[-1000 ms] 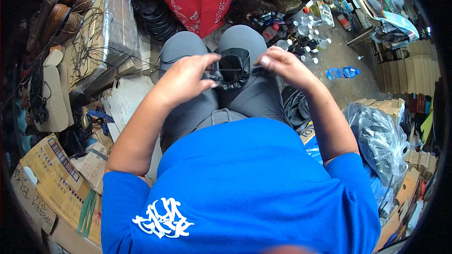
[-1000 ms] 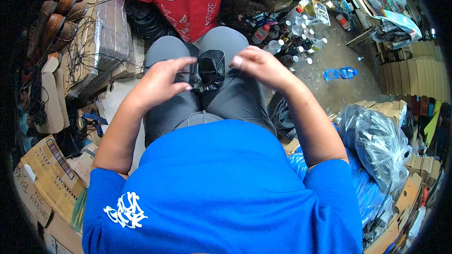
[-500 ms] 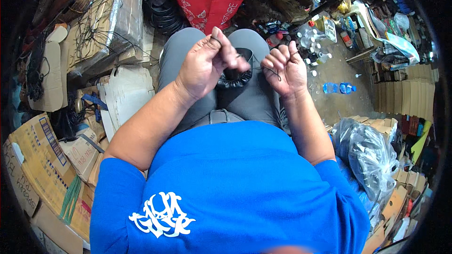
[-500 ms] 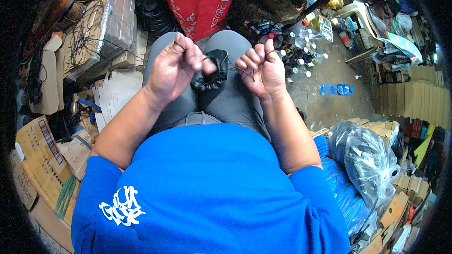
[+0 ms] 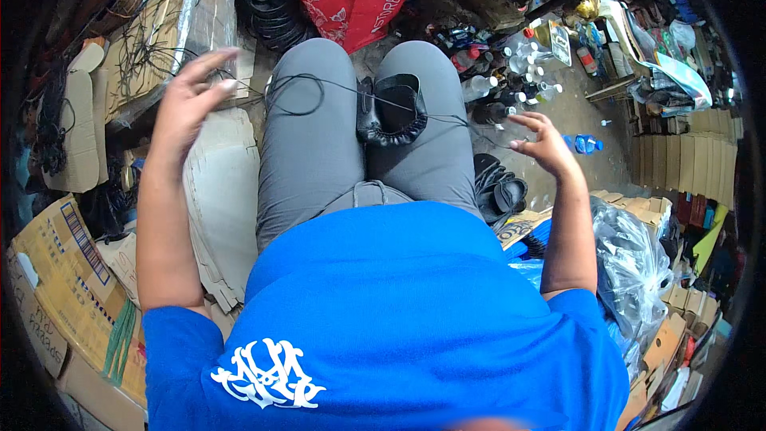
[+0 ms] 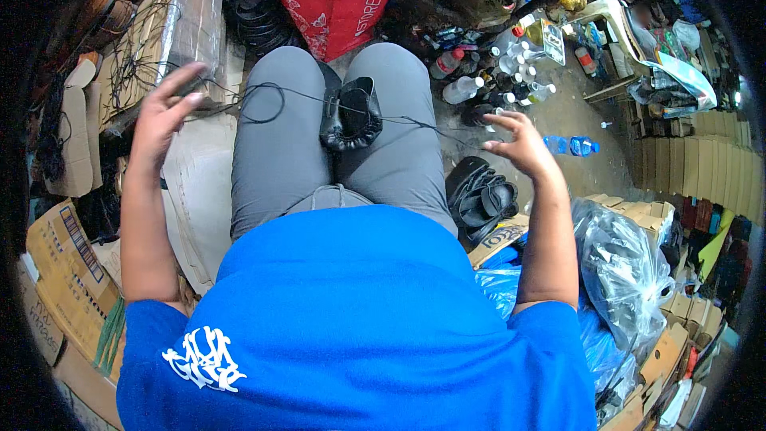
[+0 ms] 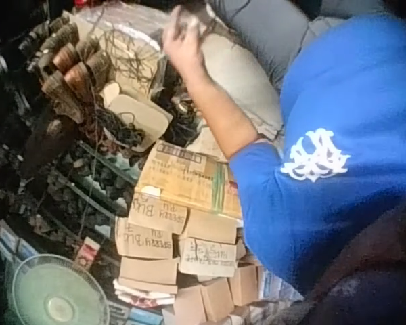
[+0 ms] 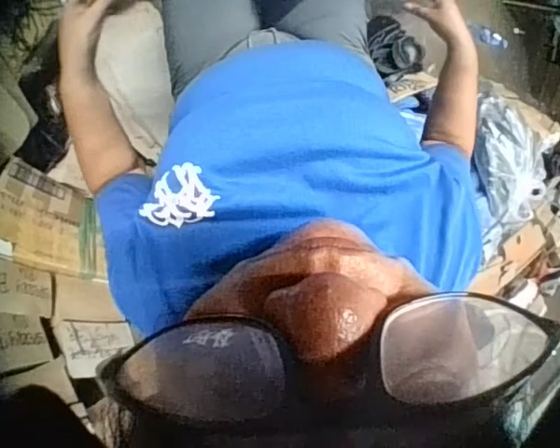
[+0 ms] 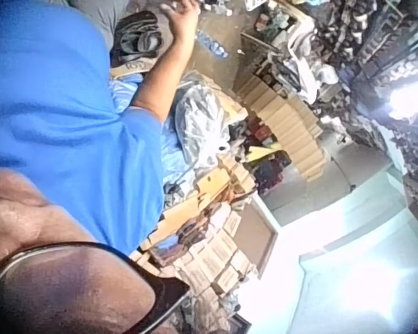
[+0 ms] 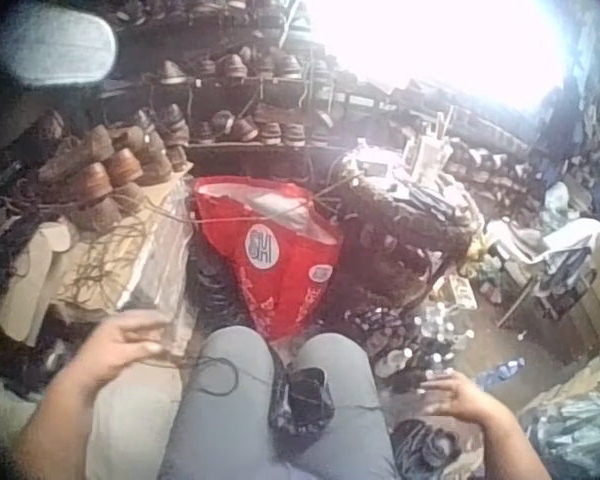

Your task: Hand-stitching a black leather shoe upper using a needle and thread.

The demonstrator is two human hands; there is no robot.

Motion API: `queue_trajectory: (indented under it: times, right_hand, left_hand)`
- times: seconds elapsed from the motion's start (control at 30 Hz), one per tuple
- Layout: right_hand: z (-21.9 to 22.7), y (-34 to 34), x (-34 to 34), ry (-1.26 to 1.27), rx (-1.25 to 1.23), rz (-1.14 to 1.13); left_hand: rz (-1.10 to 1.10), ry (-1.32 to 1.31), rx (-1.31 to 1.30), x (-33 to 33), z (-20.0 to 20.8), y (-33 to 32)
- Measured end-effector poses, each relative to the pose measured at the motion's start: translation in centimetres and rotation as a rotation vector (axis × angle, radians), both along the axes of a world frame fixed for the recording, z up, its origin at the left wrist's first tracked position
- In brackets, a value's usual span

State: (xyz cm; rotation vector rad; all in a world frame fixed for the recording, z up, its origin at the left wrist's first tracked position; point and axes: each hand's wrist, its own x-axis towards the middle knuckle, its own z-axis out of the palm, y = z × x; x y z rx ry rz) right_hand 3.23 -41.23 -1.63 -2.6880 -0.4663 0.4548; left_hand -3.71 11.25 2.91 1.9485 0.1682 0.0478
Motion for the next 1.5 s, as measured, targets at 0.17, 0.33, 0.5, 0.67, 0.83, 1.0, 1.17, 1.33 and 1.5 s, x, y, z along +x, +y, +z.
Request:
queue_trajectory:
  times: [0.17, 0.33, 0.5, 0.67, 0.83, 1.0, 1.17, 1.33, 1.5]
  right_hand:
    - [4.8, 8.5, 3.8, 0.168, 0.662, 0.033]
    - [8.6, 19.8, 3.7, 0.202, -0.159, 0.435]
    - [6.1, 18.4, 3.6, 0.446, -0.036, 0.396]
    - [4.1, 15.4, 1.9, 0.663, 0.372, 0.041]
    - [3.5, 14.5, 2.0, 0.622, 0.598, -0.192]
    - [3.4, 3.4, 2.7, 0.328, 0.92, -0.332]
    - [4.5, -4.2, -0.1, 0.204, -0.07, -0.249]
    - [7.6, -0.9, 1.3, 0.657, 0.583, -0.239]
    - [6.0, -9.4, 2.3, 0.484, 0.612, -0.673]
  left_hand:
    - [-0.295, -0.235, 0.259, -0.5, -0.4, -5.1]
    - [-0.704, -0.201, 0.56, -0.5, -2.3, -13.5]
    - [-0.77, -0.212, 0.661, 0.5, -3.9, -14.8]
    - [-0.742, -0.298, 0.66, 1.0, -3.7, -14.6]
    - [-0.745, -0.287, 0.612, 0.8, -3.2, -13.5]
    - [-0.505, -0.234, 0.311, 1.9, -1.6, -10.7]
    - [-0.555, -0.166, 0.136, 5.2, -2.0, -13.0]
    - [-0.775, -0.018, 0.132, 7.6, -2.6, -15.7]
    - [-0.849, 0.14, 0.051, 9.2, -3.0, -16.3]
